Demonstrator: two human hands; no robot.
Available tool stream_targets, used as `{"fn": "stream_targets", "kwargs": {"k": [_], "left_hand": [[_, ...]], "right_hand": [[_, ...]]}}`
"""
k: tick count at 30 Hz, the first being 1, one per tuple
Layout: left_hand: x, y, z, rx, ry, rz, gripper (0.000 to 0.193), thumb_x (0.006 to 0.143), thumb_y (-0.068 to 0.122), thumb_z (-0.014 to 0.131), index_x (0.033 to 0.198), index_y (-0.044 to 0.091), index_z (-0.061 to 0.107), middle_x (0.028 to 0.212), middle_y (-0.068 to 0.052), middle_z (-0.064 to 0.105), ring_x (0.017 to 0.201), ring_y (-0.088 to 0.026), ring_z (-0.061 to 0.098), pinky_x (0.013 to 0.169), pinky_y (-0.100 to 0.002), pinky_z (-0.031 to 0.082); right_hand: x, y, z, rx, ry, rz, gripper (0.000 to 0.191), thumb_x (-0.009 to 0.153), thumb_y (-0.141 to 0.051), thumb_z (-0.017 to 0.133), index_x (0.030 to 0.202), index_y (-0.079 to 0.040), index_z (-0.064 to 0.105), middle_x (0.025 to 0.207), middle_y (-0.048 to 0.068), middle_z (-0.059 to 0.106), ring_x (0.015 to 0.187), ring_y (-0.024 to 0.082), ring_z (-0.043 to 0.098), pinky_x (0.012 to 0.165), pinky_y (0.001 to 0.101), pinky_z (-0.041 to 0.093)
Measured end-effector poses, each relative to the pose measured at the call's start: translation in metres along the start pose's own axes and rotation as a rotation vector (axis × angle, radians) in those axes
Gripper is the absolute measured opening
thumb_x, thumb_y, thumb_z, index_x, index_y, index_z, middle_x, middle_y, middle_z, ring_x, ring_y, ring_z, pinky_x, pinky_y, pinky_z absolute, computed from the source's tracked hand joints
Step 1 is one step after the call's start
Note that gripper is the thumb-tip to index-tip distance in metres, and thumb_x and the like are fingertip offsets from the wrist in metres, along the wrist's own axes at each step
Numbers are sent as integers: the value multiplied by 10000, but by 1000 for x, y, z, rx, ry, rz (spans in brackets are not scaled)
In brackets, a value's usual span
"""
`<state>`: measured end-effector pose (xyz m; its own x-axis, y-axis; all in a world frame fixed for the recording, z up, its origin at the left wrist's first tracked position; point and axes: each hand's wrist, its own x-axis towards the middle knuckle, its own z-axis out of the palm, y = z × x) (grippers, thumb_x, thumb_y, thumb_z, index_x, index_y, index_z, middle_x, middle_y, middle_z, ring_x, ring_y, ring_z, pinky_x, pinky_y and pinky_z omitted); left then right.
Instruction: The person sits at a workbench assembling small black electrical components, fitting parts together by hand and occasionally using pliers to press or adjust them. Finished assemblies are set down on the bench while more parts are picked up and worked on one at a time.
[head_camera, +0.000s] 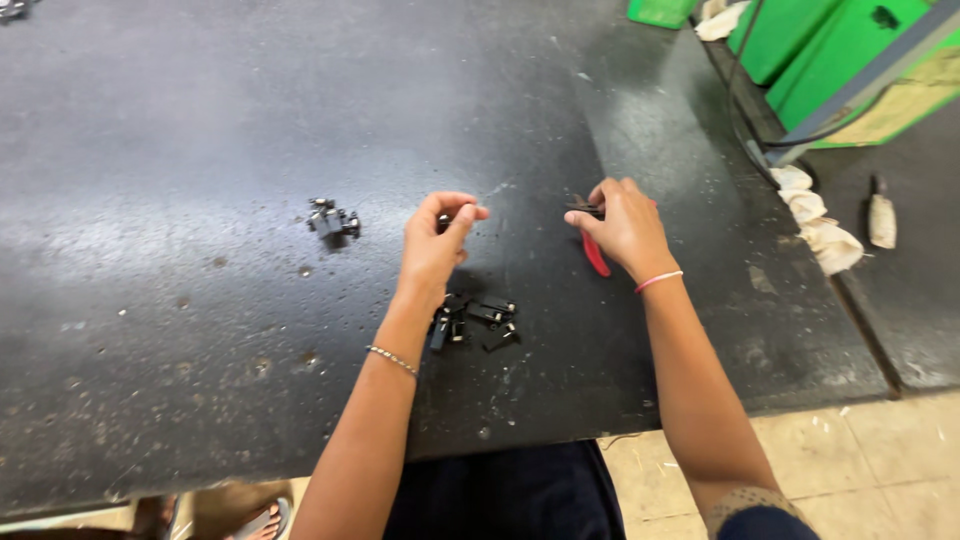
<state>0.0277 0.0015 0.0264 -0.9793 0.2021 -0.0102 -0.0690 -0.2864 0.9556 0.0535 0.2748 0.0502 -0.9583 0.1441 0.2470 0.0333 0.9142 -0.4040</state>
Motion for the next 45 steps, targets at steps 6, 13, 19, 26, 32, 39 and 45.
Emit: {"fn": "stream_targets", "kwargs": {"k": [6,13,19,26,32,39,45], "left_hand": [[-1,1,0,32,37,4,140,955,163,704,1084,112,688,932,26,739,665,-4,486,515,-195,384],[-2,1,-4,56,54,-5,156,946,173,716,1091,118,722,911,55,714,659,-1,468,512,-186,380],[-2,-1,-1,93,59,16,171,933,164,721,1095,107,718,893,41,724,663,-5,507,502,-196,383],[6,-9,5,115,58,24,155,946,162,714,1088,102,728,892,40,725,643,-12,489,499,-191,377],[2,-15,15,115,40,-7,146,949,162,715,1084,107,729,894,45,717,659,2,492,498,-188,369],[-3,-9,16,84,51,-28,165,944,154,722,1096,91,737,896,38,727,638,1,464,491,-184,352],[-6,-5,17,32,36,-40,188,918,134,735,1101,93,752,886,22,736,592,-9,408,481,-198,315]], "right_hand": [[5,21,11,-174,-227,147,398,718,-343,830,1000,-88,713,1016,127,738,966,327,701,872,446,549],[0,8,-7,-59,278,76,195,946,-212,691,1073,-64,682,1055,175,663,897,394,662,789,492,521],[-12,6,-57,-64,450,-34,192,974,-240,755,1049,-64,771,928,158,659,827,358,662,735,458,508],[-10,21,-60,-24,320,-48,196,938,-266,749,1051,-115,801,886,144,662,804,352,656,707,442,496],[13,42,-33,137,225,-71,193,994,-240,663,1049,-102,786,934,155,637,842,328,642,734,411,485],[27,62,-2,825,-153,83,278,1042,-261,568,1217,-66,663,1069,48,735,958,110,672,800,265,520],[26,53,23,871,-73,101,260,1083,-274,559,1228,-75,644,1009,71,660,918,136,618,790,267,499]]}}
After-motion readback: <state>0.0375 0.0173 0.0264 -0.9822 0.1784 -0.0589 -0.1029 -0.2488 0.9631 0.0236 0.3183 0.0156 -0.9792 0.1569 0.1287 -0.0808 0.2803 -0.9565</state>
